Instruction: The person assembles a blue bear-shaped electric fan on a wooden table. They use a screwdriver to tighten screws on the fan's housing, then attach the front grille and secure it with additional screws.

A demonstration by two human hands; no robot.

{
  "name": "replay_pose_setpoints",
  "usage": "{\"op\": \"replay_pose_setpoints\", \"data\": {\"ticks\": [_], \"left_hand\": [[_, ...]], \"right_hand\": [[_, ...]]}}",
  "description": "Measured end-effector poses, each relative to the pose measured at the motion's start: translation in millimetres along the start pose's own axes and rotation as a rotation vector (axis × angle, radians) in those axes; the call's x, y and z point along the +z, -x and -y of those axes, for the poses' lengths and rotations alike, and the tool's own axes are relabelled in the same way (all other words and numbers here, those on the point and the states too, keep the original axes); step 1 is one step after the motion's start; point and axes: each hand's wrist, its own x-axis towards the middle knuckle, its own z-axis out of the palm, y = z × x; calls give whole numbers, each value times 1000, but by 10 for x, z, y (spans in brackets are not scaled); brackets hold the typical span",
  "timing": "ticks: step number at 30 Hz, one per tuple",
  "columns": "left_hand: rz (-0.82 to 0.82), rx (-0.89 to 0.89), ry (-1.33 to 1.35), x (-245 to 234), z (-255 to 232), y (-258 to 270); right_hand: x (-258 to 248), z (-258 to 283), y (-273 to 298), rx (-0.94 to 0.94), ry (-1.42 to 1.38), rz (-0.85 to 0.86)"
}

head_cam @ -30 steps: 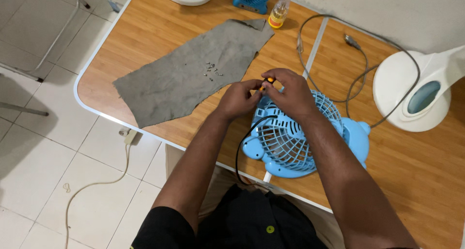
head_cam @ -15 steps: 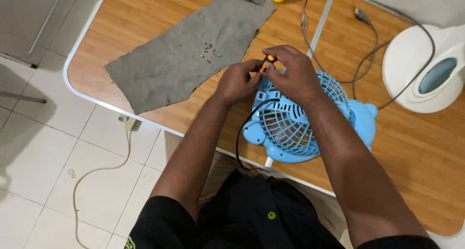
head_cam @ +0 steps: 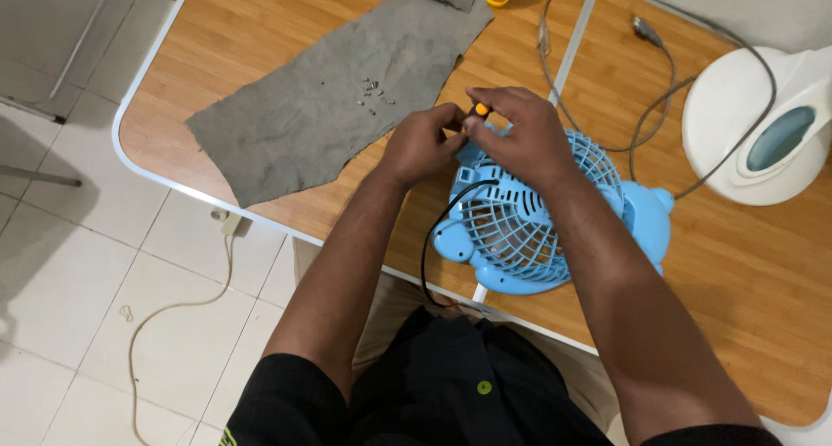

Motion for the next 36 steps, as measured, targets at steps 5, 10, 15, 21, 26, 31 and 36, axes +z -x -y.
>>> {"op": "replay_pose_setpoints", "data": {"ticks": [5, 10, 15, 21, 26, 31, 36], "left_hand": [[4, -44, -78, 7, 13, -30], [25, -15, 146, -18, 39, 13], [-27, 49, 25, -4, 47, 48], [-101, 14, 136, 195, 13, 122], [-87, -77, 82, 212, 10, 164], [-91, -83, 121, 184, -49, 128], [-71, -44, 88, 152, -58, 135]], "right_hand": [[20, -6, -36, 225, 6, -4], [9, 13, -32, 31, 39, 20], [-1, 69, -40, 237, 49, 66], [18, 38, -48, -29, 85, 0], [43, 38, -35, 208, 46, -26], [30, 31, -26, 170, 78, 0], [11, 37, -30, -15, 29, -6]]}}
